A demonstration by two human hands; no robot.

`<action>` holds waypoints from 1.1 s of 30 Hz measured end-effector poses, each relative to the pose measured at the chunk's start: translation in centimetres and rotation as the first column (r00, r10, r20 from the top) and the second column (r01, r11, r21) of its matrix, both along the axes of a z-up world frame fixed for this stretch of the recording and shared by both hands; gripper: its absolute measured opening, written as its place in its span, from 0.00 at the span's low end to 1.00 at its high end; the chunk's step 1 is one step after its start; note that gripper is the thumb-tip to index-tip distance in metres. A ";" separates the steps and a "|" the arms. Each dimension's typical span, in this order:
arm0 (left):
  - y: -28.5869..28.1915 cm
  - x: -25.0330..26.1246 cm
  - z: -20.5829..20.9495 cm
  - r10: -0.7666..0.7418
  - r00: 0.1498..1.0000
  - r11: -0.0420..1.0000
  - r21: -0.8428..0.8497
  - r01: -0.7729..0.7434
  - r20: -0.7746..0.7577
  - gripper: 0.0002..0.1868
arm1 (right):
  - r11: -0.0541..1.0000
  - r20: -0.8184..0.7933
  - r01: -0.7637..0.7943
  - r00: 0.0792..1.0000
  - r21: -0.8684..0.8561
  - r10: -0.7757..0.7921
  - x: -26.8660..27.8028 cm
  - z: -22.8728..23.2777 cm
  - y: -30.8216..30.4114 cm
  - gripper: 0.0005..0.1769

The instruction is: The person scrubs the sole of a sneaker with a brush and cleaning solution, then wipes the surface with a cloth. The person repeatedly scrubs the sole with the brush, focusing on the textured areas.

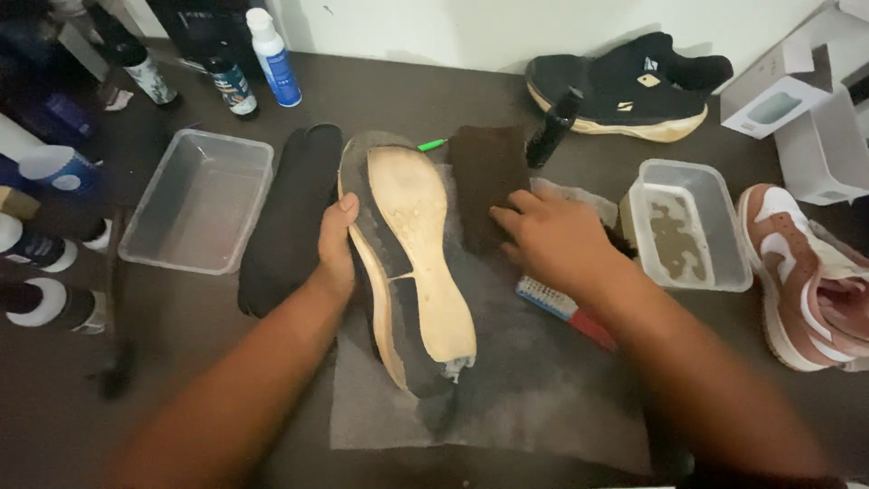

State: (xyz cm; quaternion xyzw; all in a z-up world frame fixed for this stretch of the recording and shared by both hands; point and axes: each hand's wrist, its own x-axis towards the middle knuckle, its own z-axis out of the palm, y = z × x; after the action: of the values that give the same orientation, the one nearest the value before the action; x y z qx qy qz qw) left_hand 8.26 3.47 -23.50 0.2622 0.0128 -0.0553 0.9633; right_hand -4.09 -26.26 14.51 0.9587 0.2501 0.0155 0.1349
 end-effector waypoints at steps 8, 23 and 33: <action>-1.9 -1.8 4.6 0.013 1.000 1.000 -0.006 -0.012 0.006 0.23 | 0.955 0.013 0.070 0.997 0.287 -0.077 3.9 1.5 -1.0 0.17; -3.6 -8.1 21.1 0.061 0.998 0.991 0.118 -0.063 0.022 0.12 | 0.829 0.350 -0.157 0.935 0.537 -0.050 5.3 8.2 -0.4 0.16; -4.2 -9.0 23.5 0.041 0.999 0.997 0.067 -0.041 -0.001 0.16 | 0.855 0.516 -0.264 0.856 0.447 -0.005 6.0 9.2 -1.7 0.10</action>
State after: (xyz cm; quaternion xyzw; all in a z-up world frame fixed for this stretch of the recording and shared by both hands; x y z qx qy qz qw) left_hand -0.77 -0.71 -0.01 0.2938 0.0211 -0.0356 0.9550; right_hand 1.96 -27.94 23.72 0.9030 0.2599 0.3367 -0.0606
